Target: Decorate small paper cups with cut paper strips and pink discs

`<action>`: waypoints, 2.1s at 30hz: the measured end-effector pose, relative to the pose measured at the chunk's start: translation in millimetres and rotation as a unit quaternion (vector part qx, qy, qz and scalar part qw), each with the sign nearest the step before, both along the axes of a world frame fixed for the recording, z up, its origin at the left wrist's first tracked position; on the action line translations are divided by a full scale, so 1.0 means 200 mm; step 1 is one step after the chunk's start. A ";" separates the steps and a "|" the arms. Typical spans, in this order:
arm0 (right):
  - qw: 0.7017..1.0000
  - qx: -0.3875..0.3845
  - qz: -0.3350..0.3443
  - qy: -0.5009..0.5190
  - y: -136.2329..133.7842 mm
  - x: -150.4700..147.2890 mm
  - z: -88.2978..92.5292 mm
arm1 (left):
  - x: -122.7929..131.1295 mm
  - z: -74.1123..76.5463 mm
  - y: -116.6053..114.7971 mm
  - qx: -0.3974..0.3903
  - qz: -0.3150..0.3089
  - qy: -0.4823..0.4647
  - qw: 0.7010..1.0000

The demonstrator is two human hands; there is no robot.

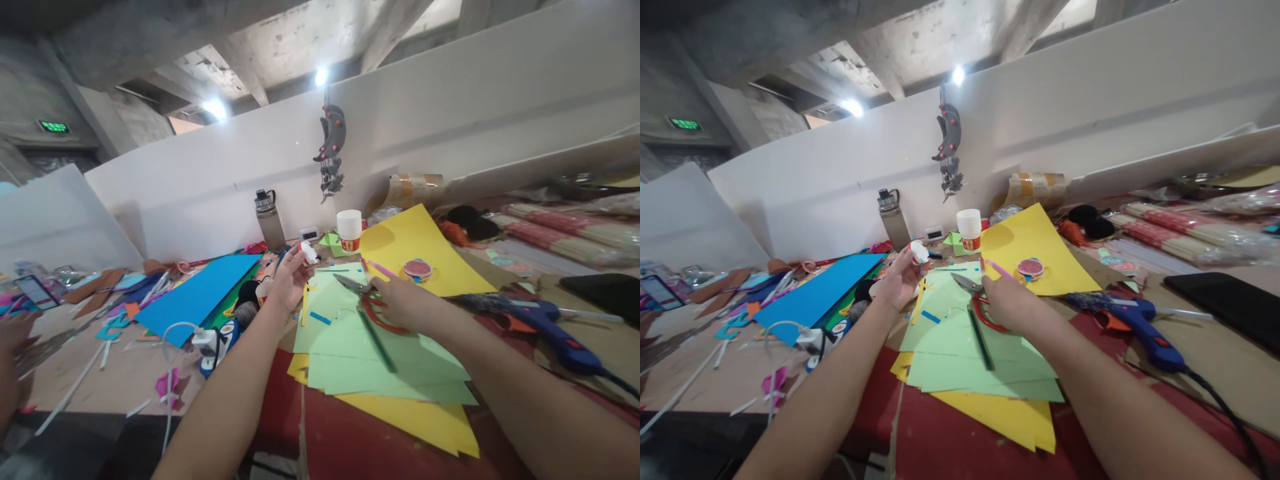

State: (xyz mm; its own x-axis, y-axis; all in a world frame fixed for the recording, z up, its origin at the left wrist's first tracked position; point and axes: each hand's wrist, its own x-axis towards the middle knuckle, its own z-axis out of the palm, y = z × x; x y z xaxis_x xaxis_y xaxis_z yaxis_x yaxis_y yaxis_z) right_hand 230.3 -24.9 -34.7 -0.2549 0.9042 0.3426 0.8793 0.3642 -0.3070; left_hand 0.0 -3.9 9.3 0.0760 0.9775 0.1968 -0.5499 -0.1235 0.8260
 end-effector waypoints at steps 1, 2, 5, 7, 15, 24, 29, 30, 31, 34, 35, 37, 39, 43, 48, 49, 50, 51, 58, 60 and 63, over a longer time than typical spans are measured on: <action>1.000 -0.027 -0.004 -0.011 -0.01 -0.01 0.03 | 0.00 0.00 0.00 0.002 0.000 0.015 1.000; 0.998 -0.058 -0.014 -0.025 -0.02 -0.02 0.06 | 0.00 0.00 0.00 0.002 -0.003 0.031 0.999; 0.993 -0.095 -0.052 -0.045 -0.04 -0.03 0.13 | 0.01 0.01 -0.01 -0.001 -0.017 0.075 0.997; 0.992 -0.095 -0.065 -0.048 -0.04 -0.04 0.15 | 0.01 0.00 -0.01 0.000 -0.032 0.087 0.996; 0.987 -0.102 -0.027 0.122 -0.04 -0.09 0.13 | 0.04 0.00 -0.03 -0.009 -0.059 0.049 0.997; 0.992 -0.097 -0.082 0.011 -0.04 -0.06 0.15 | 0.02 0.00 -0.03 0.025 -0.034 0.239 0.970; 0.987 -0.130 -0.087 -0.024 -0.07 -0.06 0.18 | 0.01 0.02 -0.05 0.122 -0.072 0.492 0.859; 0.988 -0.127 -0.087 -0.027 -0.07 -0.07 0.18 | 0.01 0.03 -0.06 0.136 -0.078 0.530 0.833; 0.988 -0.126 -0.085 -0.031 -0.07 -0.07 0.18 | 0.01 0.03 -0.06 0.148 -0.083 0.562 0.809; 0.988 -0.127 -0.080 -0.043 -0.06 -0.06 0.16 | 0.03 0.03 -0.08 0.181 -0.074 0.635 0.747; 0.988 -0.128 -0.076 -0.048 -0.05 -0.06 0.15 | 0.04 0.03 -0.08 0.186 -0.068 0.654 0.731; 0.987 -0.131 -0.067 -0.059 -0.03 -0.05 0.14 | 0.04 0.03 -0.08 0.182 -0.066 0.683 0.705; 0.987 -0.138 -0.056 -0.065 -0.02 -0.03 0.13 | 0.04 0.04 -0.08 0.165 -0.060 0.689 0.703; 0.988 -0.148 -0.043 -0.029 -0.03 -0.02 0.16 | -0.01 0.05 -0.04 0.125 0.063 0.659 0.739; 0.993 -0.106 -0.037 0.037 -0.05 -0.04 0.20 | -0.06 0.03 0.01 0.131 0.175 0.677 0.702; 0.993 -0.099 -0.029 0.050 -0.06 -0.04 0.20 | -0.06 0.03 0.02 0.144 0.172 0.686 0.692; 0.994 -0.092 -0.020 0.061 -0.06 -0.05 0.20 | -0.07 0.02 0.02 0.157 0.166 0.698 0.678; 0.994 -0.086 -0.012 0.069 -0.06 -0.05 0.20 | -0.07 0.01 0.03 0.168 0.156 0.716 0.659; 0.993 -0.080 0.008 0.086 -0.07 -0.07 0.19 | -0.03 -0.05 0.02 0.180 0.150 0.857 0.459; 0.994 -0.079 0.014 0.079 -0.07 -0.08 0.18 | -0.01 -0.07 0.02 0.192 0.148 0.864 0.442; 0.995 -0.067 0.026 0.075 -0.06 -0.08 0.17 | 0.00 -0.10 0.03 0.201 0.135 0.862 0.445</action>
State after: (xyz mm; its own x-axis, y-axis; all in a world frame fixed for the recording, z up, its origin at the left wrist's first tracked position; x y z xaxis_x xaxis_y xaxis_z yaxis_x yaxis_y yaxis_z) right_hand 213.7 -37.7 -1.2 -0.2571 0.9316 0.2571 0.8016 0.3542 -0.4817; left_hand -0.1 2.3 -10.3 0.3435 0.9091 0.2357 0.9383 -0.3212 -0.1283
